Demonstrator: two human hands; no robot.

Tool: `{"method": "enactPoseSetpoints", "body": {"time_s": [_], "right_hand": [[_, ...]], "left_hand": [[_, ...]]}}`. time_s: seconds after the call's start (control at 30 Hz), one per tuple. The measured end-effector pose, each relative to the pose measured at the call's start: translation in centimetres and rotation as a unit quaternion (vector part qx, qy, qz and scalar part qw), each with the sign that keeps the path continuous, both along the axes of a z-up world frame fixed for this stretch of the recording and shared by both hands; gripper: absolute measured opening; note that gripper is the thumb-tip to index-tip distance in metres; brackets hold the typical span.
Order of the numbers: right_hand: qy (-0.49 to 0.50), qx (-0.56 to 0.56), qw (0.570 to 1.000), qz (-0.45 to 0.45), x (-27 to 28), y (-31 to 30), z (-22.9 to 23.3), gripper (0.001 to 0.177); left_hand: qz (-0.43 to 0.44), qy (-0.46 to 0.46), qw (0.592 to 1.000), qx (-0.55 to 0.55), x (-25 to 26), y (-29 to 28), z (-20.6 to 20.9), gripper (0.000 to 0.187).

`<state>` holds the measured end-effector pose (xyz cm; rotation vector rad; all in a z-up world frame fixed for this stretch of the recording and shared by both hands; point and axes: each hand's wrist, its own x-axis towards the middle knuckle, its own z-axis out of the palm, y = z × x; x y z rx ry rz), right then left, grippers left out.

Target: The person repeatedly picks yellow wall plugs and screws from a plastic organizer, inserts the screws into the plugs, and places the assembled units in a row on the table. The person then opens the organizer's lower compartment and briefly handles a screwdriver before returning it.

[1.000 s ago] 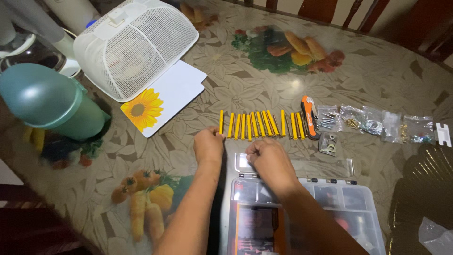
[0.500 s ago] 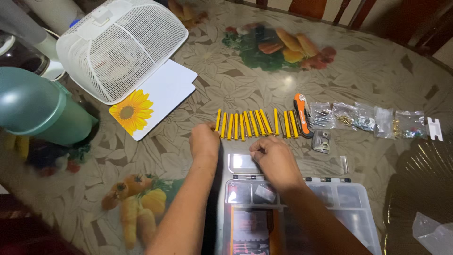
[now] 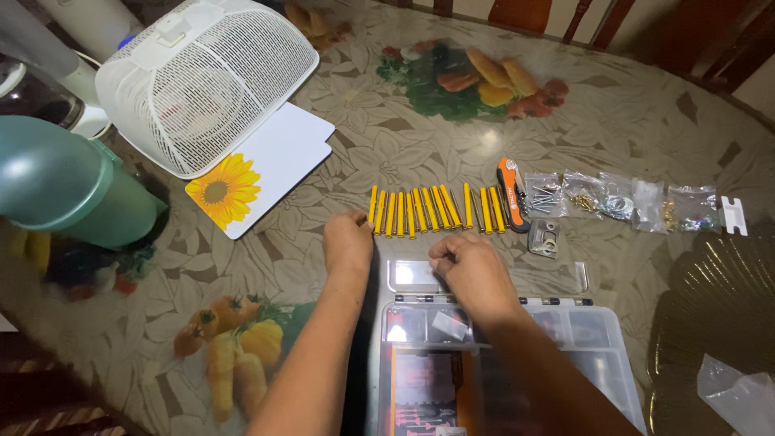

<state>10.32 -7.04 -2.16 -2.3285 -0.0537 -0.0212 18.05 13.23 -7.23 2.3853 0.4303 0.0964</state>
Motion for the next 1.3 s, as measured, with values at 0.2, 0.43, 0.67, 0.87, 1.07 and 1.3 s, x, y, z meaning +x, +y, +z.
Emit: {"method": "enactPoseSetpoints", "body": {"time_s": [0.2, 0.43, 0.67, 0.87, 1.07, 1.3], "right_hand": [[0.016, 0.009, 1.000, 0.010, -0.5, -0.2, 0.8, 0.021], [0.057, 0.022, 0.998, 0.015, -1.3, -0.8, 1.6, 0.023], [0.065, 0.019, 0.997, 0.022, -2.1, -2.4, 1.0, 0.025], [0.069, -0.003, 0.998, 0.012, -3.8, -4.7, 0.6, 0.029], [0.057, -0.038, 0.997, 0.020, -5.6, -6.8, 0.8, 0.031], [0.028, -0.111, 0.990, 0.079, -8.0, -9.4, -0.3, 0.042]], "left_hand": [[-0.012, -0.032, 0.999, 0.023, -0.4, 0.4, -0.6, 0.033], [-0.024, 0.001, 1.000, 0.014, -1.2, 1.3, -1.0, 0.038], [-0.037, -0.012, 0.999, 0.009, -2.5, 1.0, -0.2, 0.047], [-0.050, 0.064, 0.997, 0.010, -6.4, -1.8, 3.1, 0.049], [-0.071, 0.069, 0.995, 0.030, -11.1, -4.8, 4.8, 0.061], [-0.170, 0.042, 0.978, 0.112, -16.6, -7.0, 5.4, 0.056]]}}
